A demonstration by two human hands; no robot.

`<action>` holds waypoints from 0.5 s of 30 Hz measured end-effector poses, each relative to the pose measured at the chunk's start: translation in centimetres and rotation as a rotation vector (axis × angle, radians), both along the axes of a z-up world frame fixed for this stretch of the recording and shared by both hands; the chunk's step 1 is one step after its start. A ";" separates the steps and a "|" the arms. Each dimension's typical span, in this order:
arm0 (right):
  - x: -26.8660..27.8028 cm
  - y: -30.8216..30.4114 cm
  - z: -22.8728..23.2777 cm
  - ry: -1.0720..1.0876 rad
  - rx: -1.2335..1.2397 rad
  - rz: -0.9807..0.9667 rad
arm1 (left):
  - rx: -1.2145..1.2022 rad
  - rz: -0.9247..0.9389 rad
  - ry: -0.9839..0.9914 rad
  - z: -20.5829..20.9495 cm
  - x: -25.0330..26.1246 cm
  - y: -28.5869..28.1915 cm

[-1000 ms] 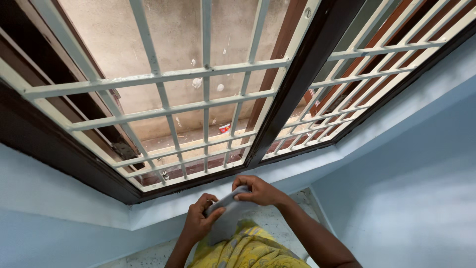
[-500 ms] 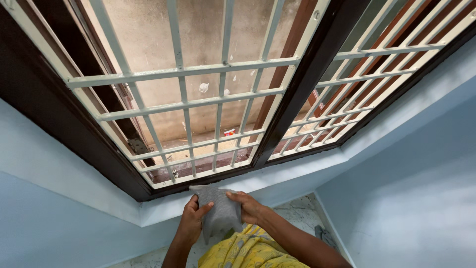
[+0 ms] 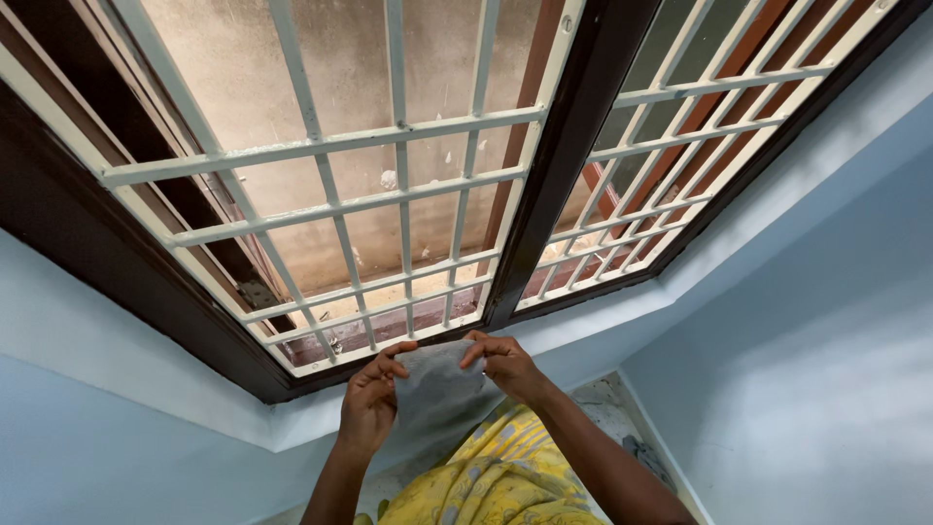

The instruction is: The person wipes the wooden frame and metal bars of a window using a grey cloth by hand.

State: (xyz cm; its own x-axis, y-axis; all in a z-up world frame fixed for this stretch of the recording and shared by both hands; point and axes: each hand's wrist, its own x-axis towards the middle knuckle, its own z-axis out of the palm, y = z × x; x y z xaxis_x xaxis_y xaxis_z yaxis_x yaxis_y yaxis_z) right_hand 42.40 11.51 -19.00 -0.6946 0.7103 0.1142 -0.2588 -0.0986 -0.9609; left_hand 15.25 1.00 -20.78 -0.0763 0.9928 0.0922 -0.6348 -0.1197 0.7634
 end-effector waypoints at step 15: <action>1.9 0.3 15.7 -0.447 1.166 -0.908 | 0.852 0.641 1.348 20.2 8.3 4.3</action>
